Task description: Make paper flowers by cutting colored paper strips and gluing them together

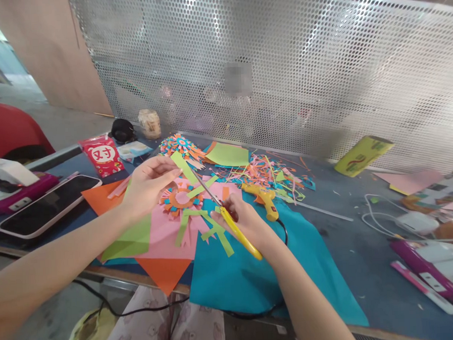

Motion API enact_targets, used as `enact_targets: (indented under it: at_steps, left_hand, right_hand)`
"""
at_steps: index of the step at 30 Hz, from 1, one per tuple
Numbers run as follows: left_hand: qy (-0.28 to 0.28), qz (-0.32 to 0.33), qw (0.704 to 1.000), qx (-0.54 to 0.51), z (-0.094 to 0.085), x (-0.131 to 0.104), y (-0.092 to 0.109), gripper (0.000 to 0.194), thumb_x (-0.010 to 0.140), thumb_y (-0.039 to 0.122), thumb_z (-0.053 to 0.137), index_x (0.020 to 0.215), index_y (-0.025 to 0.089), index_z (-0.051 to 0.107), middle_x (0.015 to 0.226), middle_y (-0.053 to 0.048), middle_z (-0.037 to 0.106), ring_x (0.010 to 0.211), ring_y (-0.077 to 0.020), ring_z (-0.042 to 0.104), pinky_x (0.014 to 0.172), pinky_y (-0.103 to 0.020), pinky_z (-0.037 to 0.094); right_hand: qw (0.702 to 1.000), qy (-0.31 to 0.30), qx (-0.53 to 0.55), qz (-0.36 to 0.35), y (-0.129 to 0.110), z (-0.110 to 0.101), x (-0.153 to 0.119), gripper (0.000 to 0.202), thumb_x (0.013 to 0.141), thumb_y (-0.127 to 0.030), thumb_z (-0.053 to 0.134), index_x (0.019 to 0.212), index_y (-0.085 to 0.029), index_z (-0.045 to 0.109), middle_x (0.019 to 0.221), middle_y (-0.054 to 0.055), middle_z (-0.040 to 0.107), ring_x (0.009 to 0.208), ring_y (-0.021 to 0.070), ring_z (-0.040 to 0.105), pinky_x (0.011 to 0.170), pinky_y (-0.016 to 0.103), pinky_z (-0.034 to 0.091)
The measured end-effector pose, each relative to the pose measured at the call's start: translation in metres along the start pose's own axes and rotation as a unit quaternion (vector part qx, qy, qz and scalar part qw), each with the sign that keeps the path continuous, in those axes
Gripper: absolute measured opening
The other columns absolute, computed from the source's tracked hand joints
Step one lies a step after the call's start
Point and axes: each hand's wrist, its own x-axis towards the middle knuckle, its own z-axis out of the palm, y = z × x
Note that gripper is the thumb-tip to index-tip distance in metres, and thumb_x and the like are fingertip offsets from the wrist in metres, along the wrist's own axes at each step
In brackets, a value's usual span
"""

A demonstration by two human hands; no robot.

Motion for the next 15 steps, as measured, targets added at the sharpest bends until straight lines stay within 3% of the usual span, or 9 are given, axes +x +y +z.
enact_targets:
  at_steps: [15]
  left_hand:
    - [-0.002, 0.038, 0.999, -0.01, 0.0014, 0.0001, -0.0081, 0.016, 0.064, 0.019, 0.073, 0.075, 0.016, 0.062, 0.069, 0.001, 0.066, 0.056, -0.007, 0.06, 0.049, -0.015, 0.051]
  right_hand:
    - [1.0, -0.004, -0.009, 0.028, -0.0089, -0.0002, -0.0009, 0.041, 0.073, -0.061, 0.048, 0.076, -0.022, 0.035, 0.059, -0.002, 0.05, 0.049, 0.0111, 0.046, 0.044, 0.025, 0.03]
